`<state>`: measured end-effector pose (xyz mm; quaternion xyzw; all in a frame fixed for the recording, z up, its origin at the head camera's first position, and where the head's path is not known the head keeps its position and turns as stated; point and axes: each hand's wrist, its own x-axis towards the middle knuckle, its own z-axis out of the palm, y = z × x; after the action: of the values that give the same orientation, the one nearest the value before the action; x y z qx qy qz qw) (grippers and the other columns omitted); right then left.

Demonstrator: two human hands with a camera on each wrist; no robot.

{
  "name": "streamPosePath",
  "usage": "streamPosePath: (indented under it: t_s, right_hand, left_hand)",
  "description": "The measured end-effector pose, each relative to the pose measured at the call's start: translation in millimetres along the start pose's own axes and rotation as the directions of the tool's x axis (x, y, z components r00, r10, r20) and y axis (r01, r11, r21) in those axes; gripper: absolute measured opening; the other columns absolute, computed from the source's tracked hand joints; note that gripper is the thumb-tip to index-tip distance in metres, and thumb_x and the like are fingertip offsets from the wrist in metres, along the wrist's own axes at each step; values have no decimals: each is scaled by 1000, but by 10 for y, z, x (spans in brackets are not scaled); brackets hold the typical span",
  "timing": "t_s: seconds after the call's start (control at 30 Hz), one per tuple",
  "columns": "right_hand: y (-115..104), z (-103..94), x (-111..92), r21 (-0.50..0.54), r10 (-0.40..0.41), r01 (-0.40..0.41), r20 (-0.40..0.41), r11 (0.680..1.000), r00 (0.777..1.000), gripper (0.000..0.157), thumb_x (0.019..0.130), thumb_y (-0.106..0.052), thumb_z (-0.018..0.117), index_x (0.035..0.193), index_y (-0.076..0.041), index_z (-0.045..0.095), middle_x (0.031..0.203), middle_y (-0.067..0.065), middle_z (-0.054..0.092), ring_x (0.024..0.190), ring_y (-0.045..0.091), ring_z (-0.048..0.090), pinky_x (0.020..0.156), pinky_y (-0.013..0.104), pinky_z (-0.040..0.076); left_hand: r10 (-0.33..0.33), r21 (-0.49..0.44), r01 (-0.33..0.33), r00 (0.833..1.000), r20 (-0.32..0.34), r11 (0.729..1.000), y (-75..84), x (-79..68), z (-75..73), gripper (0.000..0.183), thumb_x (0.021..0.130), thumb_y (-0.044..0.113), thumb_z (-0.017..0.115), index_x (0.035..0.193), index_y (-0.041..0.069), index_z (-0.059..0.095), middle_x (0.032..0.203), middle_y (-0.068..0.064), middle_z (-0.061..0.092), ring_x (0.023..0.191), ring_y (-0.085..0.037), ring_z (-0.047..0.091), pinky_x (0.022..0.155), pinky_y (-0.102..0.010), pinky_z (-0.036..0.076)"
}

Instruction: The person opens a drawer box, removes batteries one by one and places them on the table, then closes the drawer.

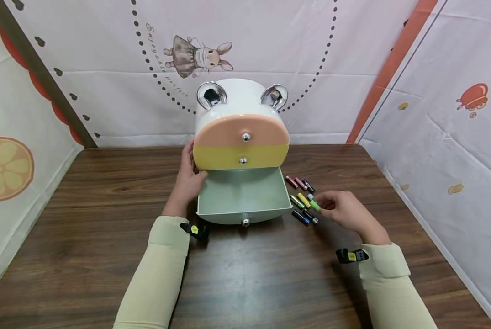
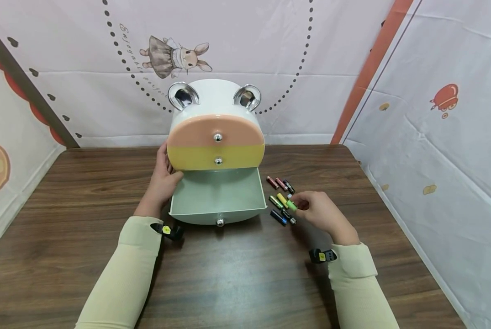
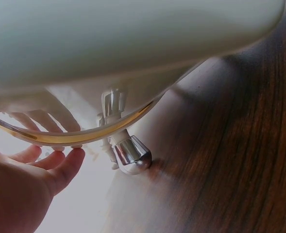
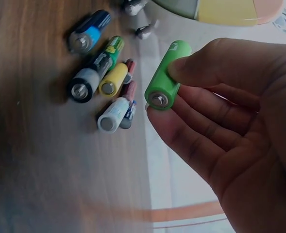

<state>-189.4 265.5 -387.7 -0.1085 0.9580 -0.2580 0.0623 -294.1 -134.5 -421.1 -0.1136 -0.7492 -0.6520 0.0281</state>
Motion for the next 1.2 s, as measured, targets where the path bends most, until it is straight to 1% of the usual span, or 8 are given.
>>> streamPosePath:
  t_s: [0.23,0.4,0.53,0.73,0.93,1.0,1.13,1.2]
  right_hand:
    - [96,45,-17,-19,22,-22,8,1000,1000,28,87,-7,65,114,-5,69,97,6,71,87,18,64,71,34,52]
    - [142,67,-13,-16,40,-40,26,999,999,27,87,-6,64,113,-2,69,94,7,71,85,18,64,71,35,53]
    - [165,80,-15,-18,56,-55,43,998,998,26,86,-5,63,110,-1,69,91,6,71,83,16,64,70,34,52]
    - [203,107,-16,-42,52,-51,39,998,998,22,84,-5,64,105,-3,71,88,4,71,80,14,63,69,33,51]
    - [238,149,-12,-59,78,-75,46,995,996,23,85,-5,64,106,-3,72,89,4,71,80,15,64,69,34,52]
    - [238,161,-11,-60,88,-85,46,995,995,23,85,-5,64,106,-3,71,90,5,71,81,16,64,69,35,53]
    - [226,180,-7,-70,102,-99,44,993,994,23,85,-5,64,107,-3,71,91,6,71,82,17,65,70,36,53]
    - [213,187,-4,-78,107,-103,45,992,993,23,86,-5,64,107,-3,71,91,6,71,82,18,65,70,37,53]
  left_hand:
    - [-20,-32,21,1000,16,999,198,-77,3,95,80,-16,43,156,25,4,159,-11,19,144,-27,27,109,-51,29]
    - [-20,-19,21,1000,21,1000,269,-116,10,94,80,-16,43,156,23,3,159,-12,18,144,-28,27,110,-50,29]
    - [-10,-24,11,1000,22,1000,264,-114,11,93,80,-16,43,156,21,4,159,-13,18,144,-29,27,109,-49,30]
    - [-9,-27,10,1000,20,1000,275,-120,12,94,79,-16,43,156,23,4,159,-13,18,144,-29,27,109,-50,29]
    - [-20,-25,21,1000,21,999,277,-117,12,95,79,-16,42,156,23,3,160,-11,19,145,-27,25,110,-49,29]
    - [-20,-29,21,1000,21,999,255,-103,10,96,79,-17,42,156,23,2,160,-11,19,146,-27,25,110,-49,29]
    - [-14,-36,14,1000,15,999,156,-54,5,97,80,-17,42,155,30,4,160,-8,19,146,-25,25,109,-49,29]
    - [-7,-31,8,1000,10,999,90,-28,2,98,80,-17,42,154,35,4,160,-7,19,145,-24,26,108,-49,30]
